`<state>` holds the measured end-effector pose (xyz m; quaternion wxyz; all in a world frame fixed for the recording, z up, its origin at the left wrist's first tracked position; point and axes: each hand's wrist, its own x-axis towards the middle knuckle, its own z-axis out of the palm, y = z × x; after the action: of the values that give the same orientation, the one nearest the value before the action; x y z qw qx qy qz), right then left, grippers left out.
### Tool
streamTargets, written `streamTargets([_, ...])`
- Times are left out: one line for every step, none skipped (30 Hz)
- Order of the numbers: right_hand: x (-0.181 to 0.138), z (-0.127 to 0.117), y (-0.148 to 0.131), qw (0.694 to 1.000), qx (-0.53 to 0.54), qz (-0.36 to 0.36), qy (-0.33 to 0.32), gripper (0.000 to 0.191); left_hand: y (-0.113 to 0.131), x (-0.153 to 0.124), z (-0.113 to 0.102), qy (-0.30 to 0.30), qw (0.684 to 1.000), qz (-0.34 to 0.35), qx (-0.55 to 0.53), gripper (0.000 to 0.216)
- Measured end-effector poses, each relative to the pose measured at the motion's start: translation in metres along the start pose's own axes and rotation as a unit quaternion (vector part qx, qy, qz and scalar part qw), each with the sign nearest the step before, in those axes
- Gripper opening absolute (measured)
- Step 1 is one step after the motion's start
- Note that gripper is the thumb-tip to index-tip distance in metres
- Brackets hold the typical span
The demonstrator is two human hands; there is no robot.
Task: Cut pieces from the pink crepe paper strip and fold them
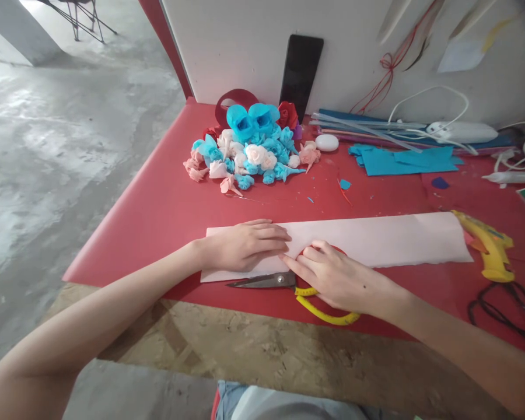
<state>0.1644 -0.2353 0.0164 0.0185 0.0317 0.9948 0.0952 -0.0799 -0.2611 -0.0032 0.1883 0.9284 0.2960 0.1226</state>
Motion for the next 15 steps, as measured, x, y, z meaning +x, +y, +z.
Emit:
streamTargets([0.0, 0.0, 0.002, 1.0, 0.003, -0.006, 0.006, 0.042, 0.0, 0.0, 0.0, -0.002, 1.0, 0.003, 0.001, 0.046])
streamTargets([0.0, 0.001, 0.003, 1.0, 0.007, -0.012, 0.013, 0.041, 0.0, 0.0, -0.001, -0.004, 1.0, 0.005, 0.003, 0.046])
streamTargets([0.0, 0.002, 0.004, 1.0, 0.012, -0.016, 0.021, 0.039, 0.0, 0.0, -0.001, -0.005, 1.0, 0.005, 0.005, 0.046])
streamTargets([0.0, 0.002, 0.005, 0.999, 0.018, -0.021, 0.031, 0.038, 0.0, 0.0, -0.001, -0.004, 1.0, 0.005, 0.007, 0.045])
streamTargets([0.0, 0.002, 0.005, 0.998, 0.023, -0.025, 0.043, 0.037, 0.0, 0.0, -0.001, -0.004, 1.0, 0.006, 0.008, 0.043])
streamTargets([0.0, 0.002, 0.005, 0.998, 0.027, -0.03, 0.055, 0.037, 0.0, 0.0, -0.001, -0.004, 1.0, 0.007, 0.008, 0.043])
streamTargets([0.0, 0.002, 0.005, 0.997, 0.028, -0.035, 0.063, 0.037, 0.0, 0.0, 0.0, -0.003, 1.0, 0.007, 0.008, 0.042])
streamTargets([0.0, 0.002, 0.004, 0.997, 0.023, -0.038, 0.065, 0.038, 0.0, 0.0, 0.0, -0.002, 1.0, 0.005, 0.008, 0.043])
streamTargets([0.0, 0.001, 0.003, 0.997, 0.014, -0.039, 0.06, 0.039, 0.0, 0.0, 0.0, -0.003, 1.0, 0.004, 0.007, 0.043])
streamTargets([-0.001, 0.001, 0.001, 0.998, 0.002, -0.037, 0.049, 0.04, 0.0, 0.0, 0.001, -0.004, 1.0, 0.003, 0.006, 0.043])
streamTargets([-0.002, 0.001, 0.0, 0.999, -0.011, -0.034, 0.033, 0.041, 0.0, 0.0, 0.001, -0.005, 1.0, 0.001, 0.005, 0.044])
streamTargets([-0.003, 0.001, -0.002, 0.999, -0.022, -0.029, 0.018, 0.042, -0.001, 0.0, 0.001, -0.006, 1.0, 0.001, 0.004, 0.044])
streamTargets([-0.004, 0.001, -0.004, 0.999, -0.03, -0.022, 0.005, 0.044, -0.001, 0.0, 0.0, -0.006, 1.0, 0.002, 0.003, 0.045])
streamTargets([-0.005, 0.002, -0.005, 0.999, -0.035, -0.015, -0.005, 0.045, -0.001, 0.0, 0.0, -0.006, 1.0, 0.003, 0.001, 0.045])
streamTargets([-0.006, 0.003, -0.007, 0.999, -0.038, -0.01, -0.012, 0.046, -0.001, 0.0, 0.0, -0.004, 1.0, 0.005, -0.002, 0.045])
